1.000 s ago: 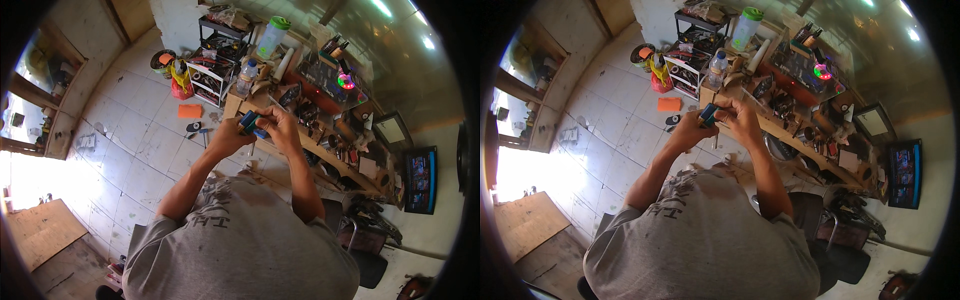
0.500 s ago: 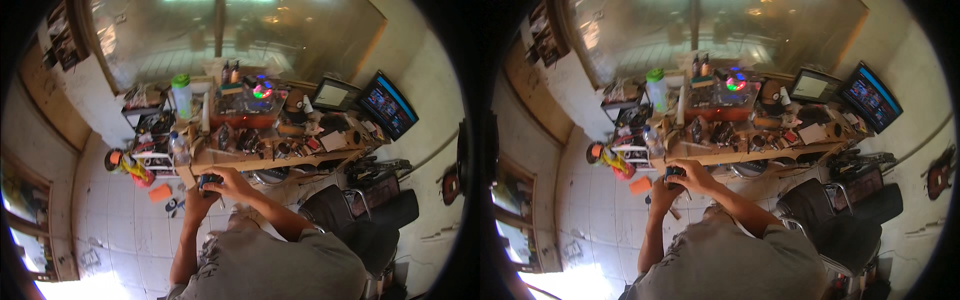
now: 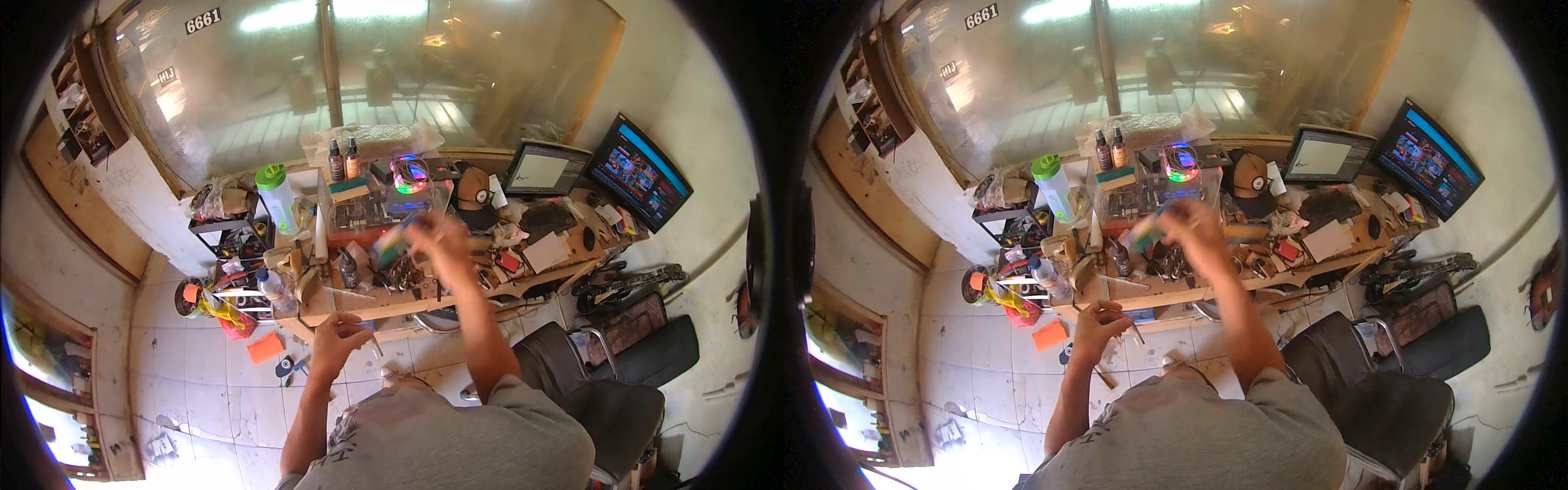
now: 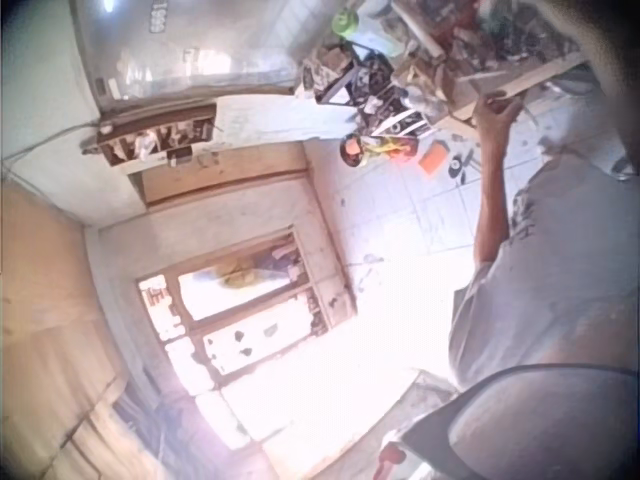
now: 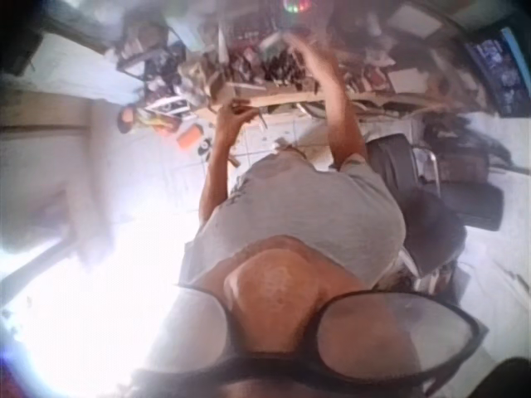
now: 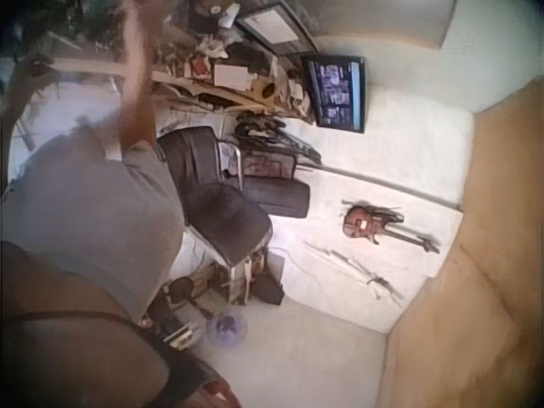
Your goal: The person unscrews and removes a motor from a machine using a wrench, then carries it to a workbench where they use a tool to manipulate small electronic parts.
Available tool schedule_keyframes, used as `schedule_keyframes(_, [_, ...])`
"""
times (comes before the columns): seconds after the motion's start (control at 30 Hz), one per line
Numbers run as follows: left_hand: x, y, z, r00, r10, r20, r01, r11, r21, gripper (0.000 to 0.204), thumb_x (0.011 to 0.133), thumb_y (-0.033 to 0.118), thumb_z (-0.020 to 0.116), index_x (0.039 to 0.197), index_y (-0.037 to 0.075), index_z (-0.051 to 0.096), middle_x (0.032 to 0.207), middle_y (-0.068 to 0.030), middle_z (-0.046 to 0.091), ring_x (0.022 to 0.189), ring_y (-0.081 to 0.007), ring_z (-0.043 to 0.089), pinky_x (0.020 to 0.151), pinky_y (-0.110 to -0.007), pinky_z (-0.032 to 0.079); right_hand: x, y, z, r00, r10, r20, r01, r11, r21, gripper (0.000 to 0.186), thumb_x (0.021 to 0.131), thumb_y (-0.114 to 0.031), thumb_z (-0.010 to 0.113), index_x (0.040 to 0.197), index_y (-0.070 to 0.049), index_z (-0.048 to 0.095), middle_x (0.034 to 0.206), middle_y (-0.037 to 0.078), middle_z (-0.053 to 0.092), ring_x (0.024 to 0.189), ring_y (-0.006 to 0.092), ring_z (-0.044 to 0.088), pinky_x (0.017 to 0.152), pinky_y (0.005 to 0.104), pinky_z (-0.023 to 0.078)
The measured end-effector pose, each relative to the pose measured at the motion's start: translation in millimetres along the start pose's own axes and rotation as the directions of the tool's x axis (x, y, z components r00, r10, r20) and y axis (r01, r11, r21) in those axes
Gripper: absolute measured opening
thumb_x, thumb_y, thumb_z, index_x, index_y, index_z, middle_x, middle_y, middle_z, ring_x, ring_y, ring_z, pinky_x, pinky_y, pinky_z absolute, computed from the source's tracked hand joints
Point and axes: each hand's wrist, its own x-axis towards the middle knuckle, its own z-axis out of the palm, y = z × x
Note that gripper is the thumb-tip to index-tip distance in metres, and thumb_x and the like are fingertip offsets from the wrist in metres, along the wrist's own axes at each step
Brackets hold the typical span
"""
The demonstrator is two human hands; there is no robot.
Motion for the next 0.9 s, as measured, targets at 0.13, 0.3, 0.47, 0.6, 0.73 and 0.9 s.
schedule_keyframes(0.13, [27.9, -11.6, -7.5, 0.993, 0.009, -0.119, -0.034, 0.976, -0.214, 0.028, 0.088, 0.007, 0.081, 0.108, 0.0, 0.064, 0.094, -0.0113, 0.075, 0.082, -0.015, 0.07, 0.074, -0.027, 0.057, 122.9, 8.1, -109.7, 0.926, -0.106, -0.362, 0.125, 0.992, 0.028, 0.038, 0.091, -0.031, 0.081, 0.108, 0.002, 0.07, 0.087, 0.005, 0.068, 0.068, 0.0111, 0.062, 0.065, 0.0272, 0.054])
schedule_keyframes(0.3, [39.7, -5.5, -34.3, 0.919, -0.026, -0.394, -0.186, 0.852, -0.489, 0.014, 0.094, 0.003, 0.074, 0.102, 0.005, 0.062, 0.1, -0.0076, 0.071, 0.088, -0.0163, 0.07, 0.079, -0.031, 0.061, 233.3, 52.4, -164.0, 0.98, 0.169, -0.101, -0.176, 0.982, -0.065, 0.033, 0.091, -0.031, 0.078, 0.107, -0.001, 0.074, 0.091, 0.004, 0.071, 0.072, 0.0112, 0.063, 0.067, 0.0278, 0.055])
schedule_keyframes(0.47, [24.5, -16.0, -64.0, 0.823, -0.009, -0.569, -0.348, 0.782, -0.517, 0.016, 0.095, 0.006, 0.074, 0.104, 0.007, 0.061, 0.103, -0.0049, 0.07, 0.09, -0.0144, 0.069, 0.081, -0.029, 0.061, 264.3, 73.2, -165.2, 0.949, 0.302, 0.094, -0.245, 0.889, -0.386, 0.037, 0.093, -0.034, 0.075, 0.119, -0.008, 0.075, 0.1, -0.001, 0.071, 0.08, 0.0097, 0.061, 0.077, 0.0263, 0.054])
schedule_keyframes(0.6, [-3.3, -12.2, -74.2, 0.764, -0.044, -0.643, -0.442, 0.69, -0.573, 0.018, 0.095, 0.004, 0.075, 0.106, 0.008, 0.062, 0.099, -0.0029, 0.071, 0.089, -0.0135, 0.07, 0.084, -0.03, 0.061, 277.5, 85.0, -182.3, 0.967, 0.242, 0.085, -0.171, 0.856, -0.487, 0.028, 0.096, -0.025, 0.075, 0.116, -0.005, 0.075, 0.096, -0.003, 0.068, 0.075, 0.007, 0.058, 0.066, 0.0246, 0.051])
schedule_keyframes(0.73, [-40.3, -24.2, -91.3, 0.682, -0.085, -0.726, -0.513, 0.652, -0.558, 0.017, 0.095, 0.003, 0.074, 0.106, 0.007, 0.062, 0.101, -0.0053, 0.072, 0.09, -0.015, 0.071, 0.085, -0.03, 0.061, 251.3, 58.7, -166.6, 0.998, -0.056, -0.027, 0.022, 0.725, -0.688, 0.043, 0.098, -0.037, 0.072, 0.121, 0.0, 0.072, 0.102, 0.003, 0.071, 0.084, 0.0099, 0.063, 0.067, 0.0252, 0.052])
schedule_keyframes(0.9, [-97.4, -48.7, -129.2, 0.631, -0.066, -0.773, -0.576, 0.627, -0.524, 0.015, 0.097, 0.005, 0.072, 0.107, 0.006, 0.06, 0.101, -0.0073, 0.072, 0.089, -0.0174, 0.072, 0.08, -0.03, 0.062, 105.4, 1.7, -20.8, 0.984, -0.147, -0.103, 0.079, 0.869, -0.488, 0.04, 0.1, -0.039, 0.07, 0.117, -0.004, 0.073, 0.104, 0.004, 0.074, 0.073, 0.0079, 0.061, 0.063, 0.0245, 0.048])
